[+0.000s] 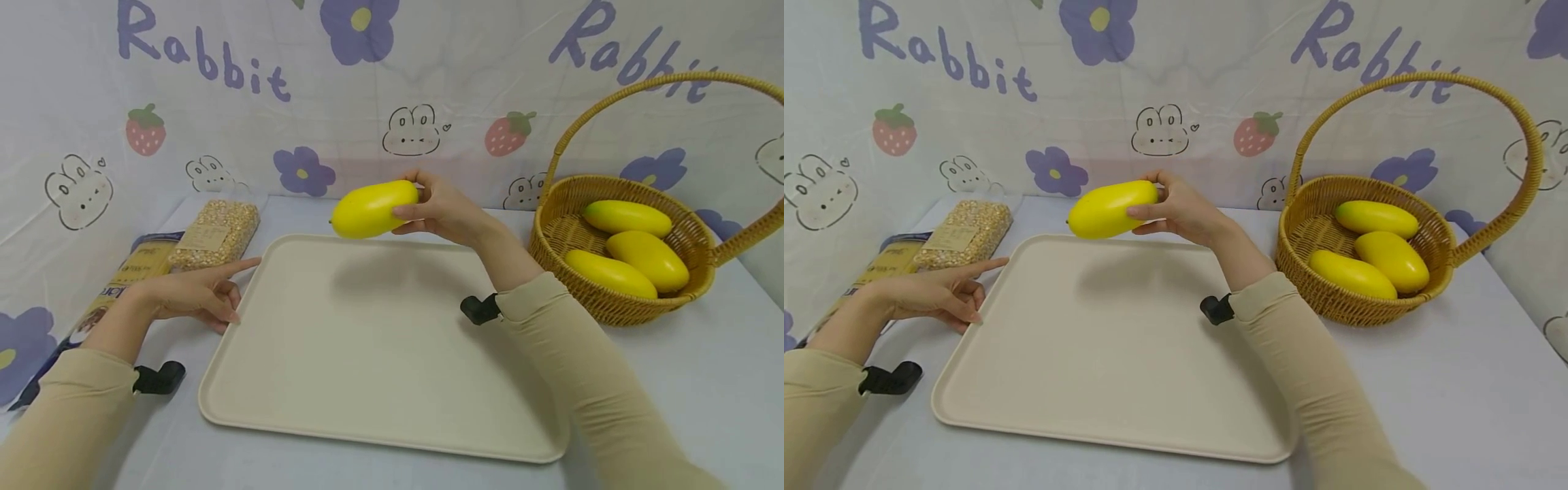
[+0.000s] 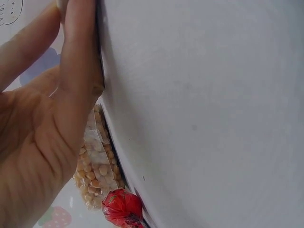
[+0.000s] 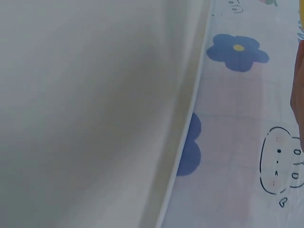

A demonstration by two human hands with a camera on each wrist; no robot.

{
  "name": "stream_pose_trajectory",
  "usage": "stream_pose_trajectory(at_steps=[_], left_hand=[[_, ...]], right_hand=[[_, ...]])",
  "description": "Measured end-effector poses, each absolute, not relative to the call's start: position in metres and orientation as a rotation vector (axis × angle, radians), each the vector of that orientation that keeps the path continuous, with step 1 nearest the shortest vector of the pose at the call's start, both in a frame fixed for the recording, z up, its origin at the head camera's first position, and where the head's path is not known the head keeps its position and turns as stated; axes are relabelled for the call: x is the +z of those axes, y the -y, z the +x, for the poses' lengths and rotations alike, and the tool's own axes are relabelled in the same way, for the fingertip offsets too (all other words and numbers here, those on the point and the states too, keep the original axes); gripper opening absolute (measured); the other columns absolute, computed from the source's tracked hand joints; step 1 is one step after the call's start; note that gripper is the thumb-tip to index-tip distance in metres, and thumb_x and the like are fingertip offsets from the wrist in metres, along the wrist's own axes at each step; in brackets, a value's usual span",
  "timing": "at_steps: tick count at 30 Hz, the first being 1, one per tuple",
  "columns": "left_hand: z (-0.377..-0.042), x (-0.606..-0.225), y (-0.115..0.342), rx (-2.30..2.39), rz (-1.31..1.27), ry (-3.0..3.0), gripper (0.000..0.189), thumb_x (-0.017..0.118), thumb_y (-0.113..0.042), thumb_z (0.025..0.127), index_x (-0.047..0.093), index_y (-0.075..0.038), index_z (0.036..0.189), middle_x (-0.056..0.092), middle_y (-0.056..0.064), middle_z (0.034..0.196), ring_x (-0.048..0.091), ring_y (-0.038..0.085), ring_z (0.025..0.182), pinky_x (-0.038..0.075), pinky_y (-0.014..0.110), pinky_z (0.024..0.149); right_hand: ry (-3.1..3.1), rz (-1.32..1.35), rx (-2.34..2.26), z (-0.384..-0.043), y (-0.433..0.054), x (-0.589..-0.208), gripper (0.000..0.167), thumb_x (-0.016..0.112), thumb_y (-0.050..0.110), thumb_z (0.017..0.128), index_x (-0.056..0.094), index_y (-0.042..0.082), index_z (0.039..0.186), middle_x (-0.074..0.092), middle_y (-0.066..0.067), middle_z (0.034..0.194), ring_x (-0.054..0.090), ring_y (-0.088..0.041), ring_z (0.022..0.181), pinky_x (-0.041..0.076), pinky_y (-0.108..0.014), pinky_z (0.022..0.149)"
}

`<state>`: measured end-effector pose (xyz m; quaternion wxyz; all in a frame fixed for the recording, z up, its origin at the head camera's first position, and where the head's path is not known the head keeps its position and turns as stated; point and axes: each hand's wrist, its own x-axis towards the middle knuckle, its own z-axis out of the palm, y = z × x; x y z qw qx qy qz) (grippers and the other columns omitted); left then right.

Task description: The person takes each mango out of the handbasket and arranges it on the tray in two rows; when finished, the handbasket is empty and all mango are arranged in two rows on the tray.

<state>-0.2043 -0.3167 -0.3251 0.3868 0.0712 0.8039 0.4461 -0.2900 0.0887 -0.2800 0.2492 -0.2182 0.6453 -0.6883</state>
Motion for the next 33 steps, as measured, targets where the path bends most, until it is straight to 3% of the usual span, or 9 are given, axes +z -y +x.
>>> stream_pose_trajectory(at_steps=[9,22,33], left_hand=[[-0.204,-0.324,0.316,1.131,0.158,-2.049,0.11,0.075,-0.007,0.083,-0.002,-0.028,0.16,0.049,0.004,0.093,0.056,0.013,0.081,0.059,0.03,0.077],[-0.203,-0.321,0.315,1.128,0.165,-2.045,0.11,0.074,-0.008,0.084,-0.003,-0.028,0.16,0.049,0.004,0.093,0.056,0.012,0.081,0.059,0.03,0.077],[-0.203,-0.323,0.315,1.136,0.173,-2.039,0.111,0.075,-0.008,0.083,-0.003,-0.028,0.16,0.05,0.003,0.091,0.056,0.011,0.078,0.059,0.03,0.076]], right_hand=[[-1.838,-0.569,-1.829,-0.29,-0.068,-0.289,0.047,0.062,0.005,0.094,0.043,0.011,0.137,0.046,-0.011,0.133,0.057,-0.028,0.112,0.058,-0.038,0.094],[-1.828,-0.418,-1.785,-0.293,-0.051,-0.302,0.063,0.067,0.01,0.09,0.038,0.019,0.146,0.044,-0.011,0.143,0.056,-0.029,0.12,0.051,-0.047,0.104],[-1.928,-0.352,-1.602,-0.291,-0.041,-0.306,0.057,0.066,0.016,0.092,0.037,0.013,0.141,0.053,-0.01,0.129,0.06,-0.022,0.098,0.055,-0.043,0.099]])
